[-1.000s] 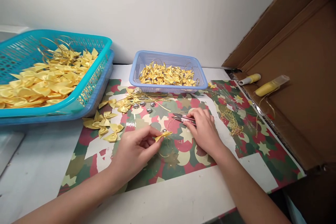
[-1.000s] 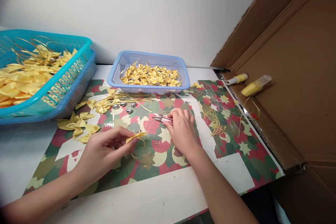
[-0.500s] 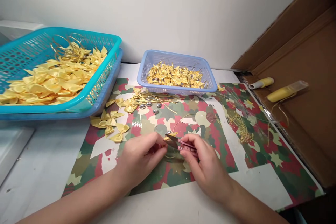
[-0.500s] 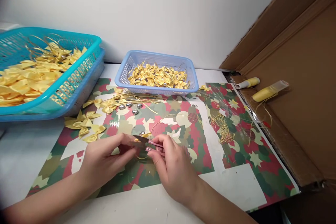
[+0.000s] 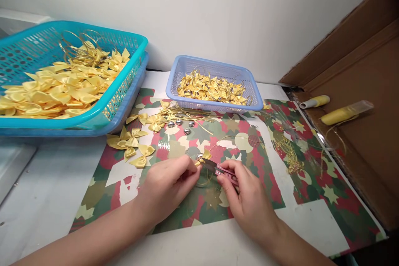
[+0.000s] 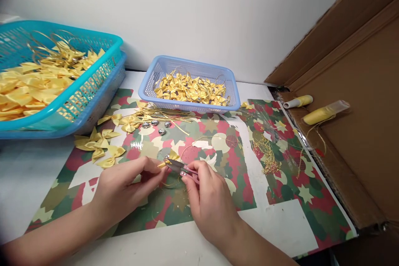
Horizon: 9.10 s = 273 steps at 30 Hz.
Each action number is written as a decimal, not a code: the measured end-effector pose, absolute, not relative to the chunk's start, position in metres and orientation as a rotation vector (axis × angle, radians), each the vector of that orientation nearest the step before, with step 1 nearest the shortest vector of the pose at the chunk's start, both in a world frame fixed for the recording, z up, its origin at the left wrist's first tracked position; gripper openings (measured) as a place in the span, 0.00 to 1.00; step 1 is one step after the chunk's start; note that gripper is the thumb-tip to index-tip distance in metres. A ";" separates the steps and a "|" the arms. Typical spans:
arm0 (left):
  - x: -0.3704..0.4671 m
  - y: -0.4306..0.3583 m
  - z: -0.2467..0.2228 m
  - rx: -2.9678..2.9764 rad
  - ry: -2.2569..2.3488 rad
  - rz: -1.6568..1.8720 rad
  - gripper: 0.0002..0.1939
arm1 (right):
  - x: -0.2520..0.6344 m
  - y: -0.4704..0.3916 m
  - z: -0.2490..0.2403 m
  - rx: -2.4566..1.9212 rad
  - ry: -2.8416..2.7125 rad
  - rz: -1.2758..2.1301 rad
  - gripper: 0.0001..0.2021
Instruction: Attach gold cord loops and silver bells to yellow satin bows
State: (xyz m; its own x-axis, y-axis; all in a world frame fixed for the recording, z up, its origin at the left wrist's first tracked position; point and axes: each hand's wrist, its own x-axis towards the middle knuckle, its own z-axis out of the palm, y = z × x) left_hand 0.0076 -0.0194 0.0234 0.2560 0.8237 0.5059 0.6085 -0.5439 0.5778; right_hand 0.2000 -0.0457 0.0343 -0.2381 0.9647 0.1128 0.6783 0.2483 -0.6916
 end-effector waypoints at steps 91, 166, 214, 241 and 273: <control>0.008 -0.021 0.019 1.720 0.964 1.173 0.22 | 0.190 -0.034 0.026 -1.195 -1.519 1.050 0.02; 0.011 -0.017 0.024 2.789 1.160 1.132 0.16 | 0.177 -0.037 0.030 -1.293 -2.039 0.137 0.11; 0.008 -0.015 0.024 2.223 1.010 1.202 0.09 | 0.193 -0.033 0.041 -1.146 -1.761 0.816 0.10; 0.013 -0.019 0.027 2.139 1.117 1.149 0.11 | 0.182 -0.036 0.034 -1.228 -1.761 0.690 0.09; -0.009 0.103 0.125 2.287 1.761 0.807 0.17 | 0.214 -0.018 0.035 -1.224 -1.312 1.171 0.12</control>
